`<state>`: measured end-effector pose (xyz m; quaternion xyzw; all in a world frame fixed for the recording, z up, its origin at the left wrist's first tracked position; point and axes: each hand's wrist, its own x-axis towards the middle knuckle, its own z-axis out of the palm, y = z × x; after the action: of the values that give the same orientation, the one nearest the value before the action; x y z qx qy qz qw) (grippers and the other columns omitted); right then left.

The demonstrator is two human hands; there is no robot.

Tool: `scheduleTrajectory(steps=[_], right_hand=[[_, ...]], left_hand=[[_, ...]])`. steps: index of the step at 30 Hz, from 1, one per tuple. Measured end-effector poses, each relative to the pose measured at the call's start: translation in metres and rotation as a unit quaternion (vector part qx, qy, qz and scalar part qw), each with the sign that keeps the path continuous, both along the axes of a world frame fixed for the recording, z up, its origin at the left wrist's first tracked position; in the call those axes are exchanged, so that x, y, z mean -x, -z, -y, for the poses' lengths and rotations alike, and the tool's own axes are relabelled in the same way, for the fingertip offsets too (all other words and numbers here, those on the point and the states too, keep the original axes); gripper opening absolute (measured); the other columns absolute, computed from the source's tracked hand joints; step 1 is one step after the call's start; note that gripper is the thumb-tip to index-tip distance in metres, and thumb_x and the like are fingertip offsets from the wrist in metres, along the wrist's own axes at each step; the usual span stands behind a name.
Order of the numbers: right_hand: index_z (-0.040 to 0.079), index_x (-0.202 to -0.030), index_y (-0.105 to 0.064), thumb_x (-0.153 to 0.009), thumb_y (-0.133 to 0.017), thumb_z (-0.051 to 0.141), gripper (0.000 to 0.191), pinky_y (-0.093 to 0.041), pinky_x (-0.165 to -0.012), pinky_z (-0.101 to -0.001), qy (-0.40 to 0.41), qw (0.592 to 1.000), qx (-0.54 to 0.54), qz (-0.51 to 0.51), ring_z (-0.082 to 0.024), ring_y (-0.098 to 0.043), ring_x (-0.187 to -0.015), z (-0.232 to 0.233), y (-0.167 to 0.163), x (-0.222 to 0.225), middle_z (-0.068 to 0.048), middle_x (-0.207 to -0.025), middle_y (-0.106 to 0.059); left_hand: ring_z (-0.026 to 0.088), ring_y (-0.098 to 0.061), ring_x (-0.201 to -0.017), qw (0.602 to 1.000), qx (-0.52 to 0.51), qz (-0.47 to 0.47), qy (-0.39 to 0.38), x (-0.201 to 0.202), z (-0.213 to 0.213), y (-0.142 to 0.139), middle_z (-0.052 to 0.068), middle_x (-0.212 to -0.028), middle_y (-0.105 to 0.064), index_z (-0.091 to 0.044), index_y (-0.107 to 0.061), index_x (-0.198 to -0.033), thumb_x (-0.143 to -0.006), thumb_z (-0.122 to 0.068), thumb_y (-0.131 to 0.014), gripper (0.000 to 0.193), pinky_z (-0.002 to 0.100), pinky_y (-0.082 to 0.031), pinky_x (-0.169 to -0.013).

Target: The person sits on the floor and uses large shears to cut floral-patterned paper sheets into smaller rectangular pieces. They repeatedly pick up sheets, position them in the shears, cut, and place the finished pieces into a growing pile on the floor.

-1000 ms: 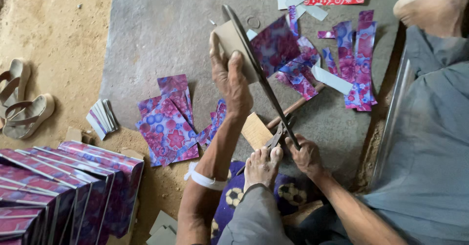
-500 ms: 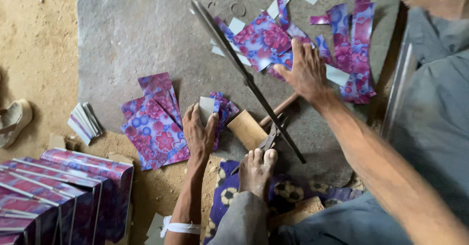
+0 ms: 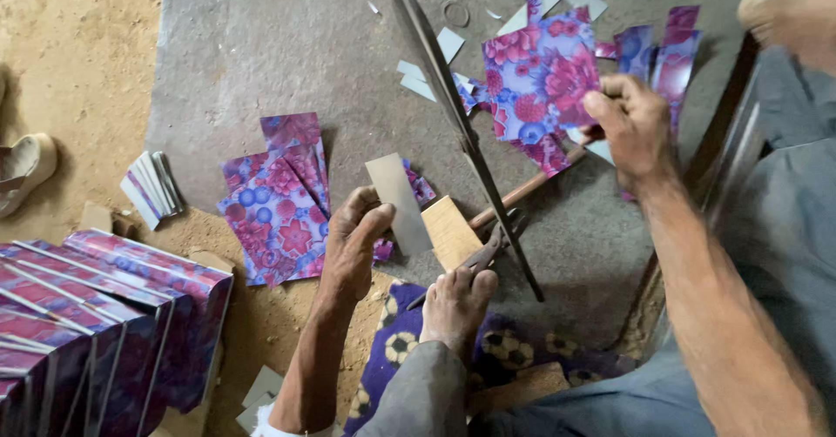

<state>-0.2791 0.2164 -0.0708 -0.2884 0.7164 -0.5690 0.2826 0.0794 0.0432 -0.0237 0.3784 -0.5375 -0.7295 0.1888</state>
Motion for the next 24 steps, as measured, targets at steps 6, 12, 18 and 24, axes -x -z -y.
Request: scheduleTrajectory(steps=[6,12,18,24], right_hand=[[-0.006,-0.118,-0.063,-0.104,-0.066,0.012,0.023,-0.063,-0.070,-0.0327,0.049,0.994,0.073,0.060,-0.014,-0.069,-0.081,-0.093,-0.092,-0.057,-0.010,-0.099,-0.070],[-0.005,-0.118,-0.065,-0.103,-0.066,0.010,0.021,-0.062,-0.071,-0.0334,0.040,0.987,0.113,0.107,-0.014,-0.069,-0.083,-0.126,-0.111,-0.101,-0.009,-0.097,-0.071],[-0.004,-0.119,-0.065,-0.102,-0.068,0.011,0.023,-0.061,-0.074,-0.0316,0.051,0.988,0.091,0.115,-0.013,-0.067,-0.085,-0.127,-0.099,-0.111,-0.008,-0.100,-0.070],[0.003,-0.136,-0.061,-0.099,-0.065,0.031,0.047,-0.060,-0.078,-0.0335,0.027,0.995,0.030,0.087,-0.015,-0.068,-0.087,-0.118,-0.069,-0.127,-0.006,-0.102,-0.072]], left_hand=[[0.015,-0.070,-0.084,0.987,0.034,-0.052,0.149,0.066,-0.031,-0.058,0.010,-0.097,-0.068,0.004,-0.057,-0.126,-0.103,-0.018,-0.062,0.032,0.030,-0.063,-0.074],[0.015,-0.070,-0.089,0.983,0.012,-0.076,0.166,0.100,-0.066,-0.071,0.012,-0.107,-0.070,0.002,-0.048,-0.144,-0.103,-0.019,-0.059,0.047,0.030,-0.063,-0.072],[0.014,-0.069,-0.085,0.988,0.033,-0.036,0.148,0.091,-0.073,-0.062,0.012,-0.100,-0.070,-0.002,-0.035,-0.157,-0.101,-0.015,-0.055,0.062,0.030,-0.066,-0.066],[0.019,-0.072,-0.082,0.986,0.105,-0.035,0.122,0.087,-0.032,-0.080,0.016,-0.101,-0.070,-0.004,-0.029,-0.161,-0.099,-0.003,-0.050,0.065,0.033,-0.063,-0.069]])
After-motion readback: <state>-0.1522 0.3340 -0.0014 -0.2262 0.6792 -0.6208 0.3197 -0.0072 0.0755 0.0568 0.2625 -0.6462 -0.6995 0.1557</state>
